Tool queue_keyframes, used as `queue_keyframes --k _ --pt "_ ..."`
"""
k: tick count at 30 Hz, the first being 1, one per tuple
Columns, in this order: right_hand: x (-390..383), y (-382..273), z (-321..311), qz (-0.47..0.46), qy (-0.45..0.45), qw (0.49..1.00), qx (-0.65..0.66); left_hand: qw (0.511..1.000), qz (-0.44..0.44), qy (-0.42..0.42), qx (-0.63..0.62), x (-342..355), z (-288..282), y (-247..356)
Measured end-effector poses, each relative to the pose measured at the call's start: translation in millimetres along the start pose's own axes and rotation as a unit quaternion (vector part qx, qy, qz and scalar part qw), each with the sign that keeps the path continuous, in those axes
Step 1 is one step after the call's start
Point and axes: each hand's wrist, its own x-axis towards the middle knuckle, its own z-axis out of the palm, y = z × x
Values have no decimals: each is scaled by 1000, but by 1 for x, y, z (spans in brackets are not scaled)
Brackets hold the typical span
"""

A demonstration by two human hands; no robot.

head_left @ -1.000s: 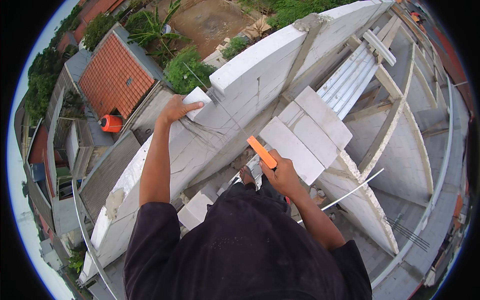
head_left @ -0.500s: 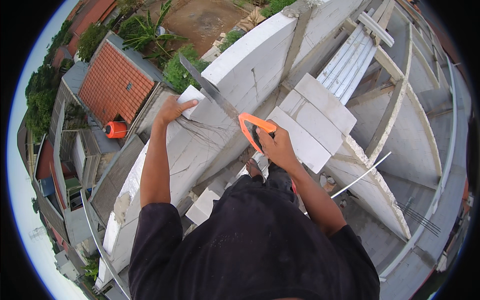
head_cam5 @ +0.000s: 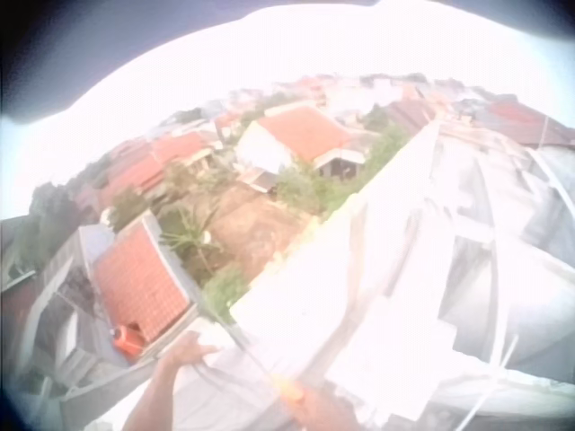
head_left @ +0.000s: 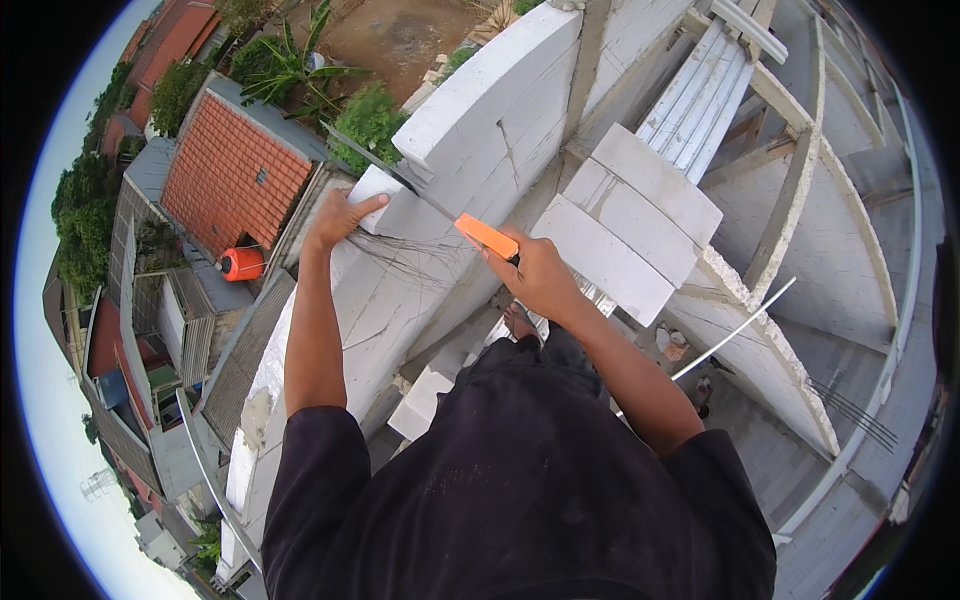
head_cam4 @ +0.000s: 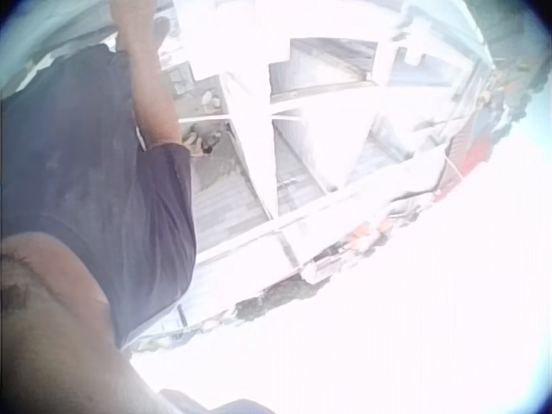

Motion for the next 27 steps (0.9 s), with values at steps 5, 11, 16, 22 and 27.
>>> queue_keyframes --k 5,11,16,22,27 --pt "-22 -14 -16 -26 -61 994 -87 1000 2 -2 -21 0 0 -16" --pt "-21 10 -17 -32 -56 990 -125 1000 -16 -7 8 -1 0 3" --pt "-27 2 -1 -66 -26 984 -166 1000 -8 7 -9 2 -1 -20" --pt "-30 9 -4 -70 -18 976 -204 999 -19 -14 41 2 -2 6" --pt "-27 -4 0 -16 -67 988 -136 1000 5 21 15 -4 0 -28"
